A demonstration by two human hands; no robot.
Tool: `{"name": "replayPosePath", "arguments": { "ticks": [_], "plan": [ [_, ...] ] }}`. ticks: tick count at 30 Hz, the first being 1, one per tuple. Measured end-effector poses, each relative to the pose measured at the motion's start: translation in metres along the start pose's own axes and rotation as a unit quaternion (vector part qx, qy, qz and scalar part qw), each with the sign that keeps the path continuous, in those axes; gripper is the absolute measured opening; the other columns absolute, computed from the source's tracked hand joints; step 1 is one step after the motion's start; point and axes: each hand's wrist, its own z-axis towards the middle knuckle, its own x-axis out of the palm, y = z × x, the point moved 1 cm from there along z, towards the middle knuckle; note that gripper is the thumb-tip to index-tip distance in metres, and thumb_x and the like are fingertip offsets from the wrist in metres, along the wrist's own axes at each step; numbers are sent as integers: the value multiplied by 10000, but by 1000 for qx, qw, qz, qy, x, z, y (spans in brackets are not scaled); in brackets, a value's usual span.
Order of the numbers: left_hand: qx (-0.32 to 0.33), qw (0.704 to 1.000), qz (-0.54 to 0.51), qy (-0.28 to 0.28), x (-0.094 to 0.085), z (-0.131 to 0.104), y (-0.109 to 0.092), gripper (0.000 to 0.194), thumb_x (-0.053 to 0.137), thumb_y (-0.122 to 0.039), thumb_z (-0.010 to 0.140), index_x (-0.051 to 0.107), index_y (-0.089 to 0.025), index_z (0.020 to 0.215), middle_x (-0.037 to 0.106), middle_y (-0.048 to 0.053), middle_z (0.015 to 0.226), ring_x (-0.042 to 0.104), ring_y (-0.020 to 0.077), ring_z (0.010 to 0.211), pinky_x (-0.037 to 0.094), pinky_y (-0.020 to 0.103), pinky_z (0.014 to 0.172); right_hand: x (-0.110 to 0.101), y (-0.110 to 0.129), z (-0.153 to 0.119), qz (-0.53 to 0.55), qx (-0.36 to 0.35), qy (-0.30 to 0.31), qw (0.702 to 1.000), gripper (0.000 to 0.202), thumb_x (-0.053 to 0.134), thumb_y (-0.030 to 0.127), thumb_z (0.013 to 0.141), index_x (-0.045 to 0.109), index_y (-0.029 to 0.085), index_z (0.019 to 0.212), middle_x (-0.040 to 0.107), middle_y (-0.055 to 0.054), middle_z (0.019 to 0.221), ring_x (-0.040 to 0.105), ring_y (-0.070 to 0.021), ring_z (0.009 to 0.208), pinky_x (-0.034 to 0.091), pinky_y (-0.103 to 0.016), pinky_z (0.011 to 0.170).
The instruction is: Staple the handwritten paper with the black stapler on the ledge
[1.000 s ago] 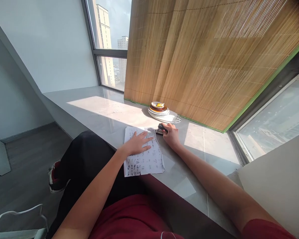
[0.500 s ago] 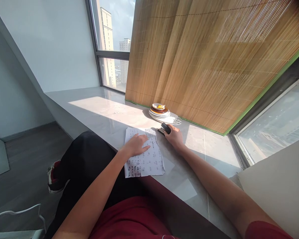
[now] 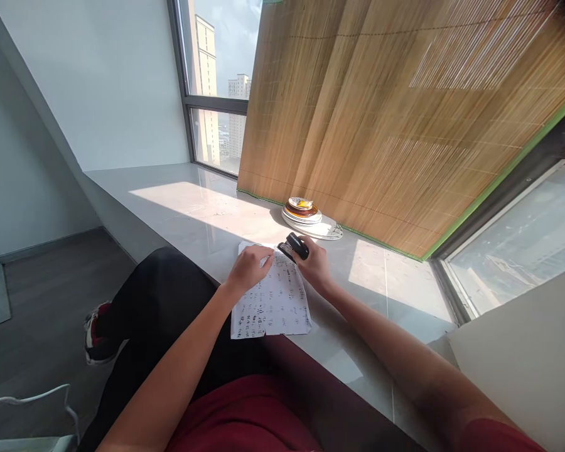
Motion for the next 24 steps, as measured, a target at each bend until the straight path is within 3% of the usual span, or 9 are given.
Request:
{"name": "replayPosePath", "arguments": {
  "ticks": [3, 5, 8, 12, 15, 17, 19, 21, 24],
  "plan": [
    [-80, 993, 1, -83, -20, -1, 17, 314, 507, -309, 1056, 801, -200, 1035, 818, 96, 1033, 754, 276, 975, 593, 390, 867, 12, 14, -12, 9, -16, 66, 998, 282, 700, 272, 887, 656, 260, 1165, 787, -58, 1094, 727, -269, 979, 558, -387, 878],
    [-137, 984, 56, -96, -28, -5, 32, 281, 519, -261, 1027, 787, -194, 975, 803, 110, 990, 733, 298, 967, 571, 393, 844, 17, 17, -17, 3, -17, 105, 994, 286, 696, 258, 880, 631, 265, 1158, 776, -54, 1089, 716, -264, 989, 552, -382, 878],
    [-215, 967, 115, -70, -29, -13, 51, 219, 557, -196, 973, 769, -198, 921, 785, 123, 968, 708, 316, 964, 544, 400, 839, 13, 14, -11, -54, 15, 149, 987, 267, 699, 234, 859, 606, 255, 1108, 760, -67, 1043, 697, -266, 940, 531, -358, 793],
    [-237, 960, 143, -31, -23, -17, 57, 195, 581, -178, 954, 774, -200, 931, 778, 133, 1044, 684, 340, 1027, 529, 435, 901, -12, -6, 13, -155, 102, 233, 955, 208, 776, 212, 758, 613, 229, 886, 742, -87, 916, 668, -268, 844, 471, -325, 666],
    [-243, 958, 153, -20, -22, -17, 55, 193, 589, -174, 954, 776, -204, 919, 767, 135, 1080, 669, 353, 1070, 518, 453, 936, -40, -30, 31, -160, 195, 291, 923, 213, 817, 216, 721, 607, 216, 755, 727, -82, 852, 672, -249, 783, 475, -319, 631],
    [-247, 957, 152, -17, -22, -17, 54, 187, 594, -176, 958, 776, -207, 925, 760, 130, 1090, 662, 352, 1082, 514, 449, 945, -58, -47, 38, -132, 238, 306, 912, 241, 861, 286, 717, 638, 216, 776, 731, -78, 867, 671, -237, 753, 481, -316, 596],
    [-250, 957, 149, -13, -23, -17, 53, 189, 591, -188, 970, 775, -209, 936, 755, 128, 1101, 656, 349, 1085, 512, 447, 951, -71, -64, 44, -65, 241, 328, 911, 327, 887, 460, 734, 678, 226, 827, 741, -73, 889, 669, -229, 744, 487, -311, 571],
    [-254, 956, 149, -10, -23, -17, 53, 195, 584, -201, 981, 776, -210, 947, 751, 127, 1113, 650, 349, 1085, 511, 450, 954, -78, -80, 48, 7, 218, 301, 928, 452, 810, 663, 784, 689, 229, 826, 740, -79, 857, 668, -227, 722, 507, -319, 565],
    [-261, 954, 149, -6, -23, -17, 53, 197, 580, -203, 985, 775, -211, 953, 748, 126, 1119, 643, 349, 1090, 510, 452, 959, -72, -104, 52, 36, 168, 164, 971, 526, 677, 754, 845, 665, 228, 815, 730, -99, 832, 691, -253, 761, 591, -396, 681]
  ]
}}
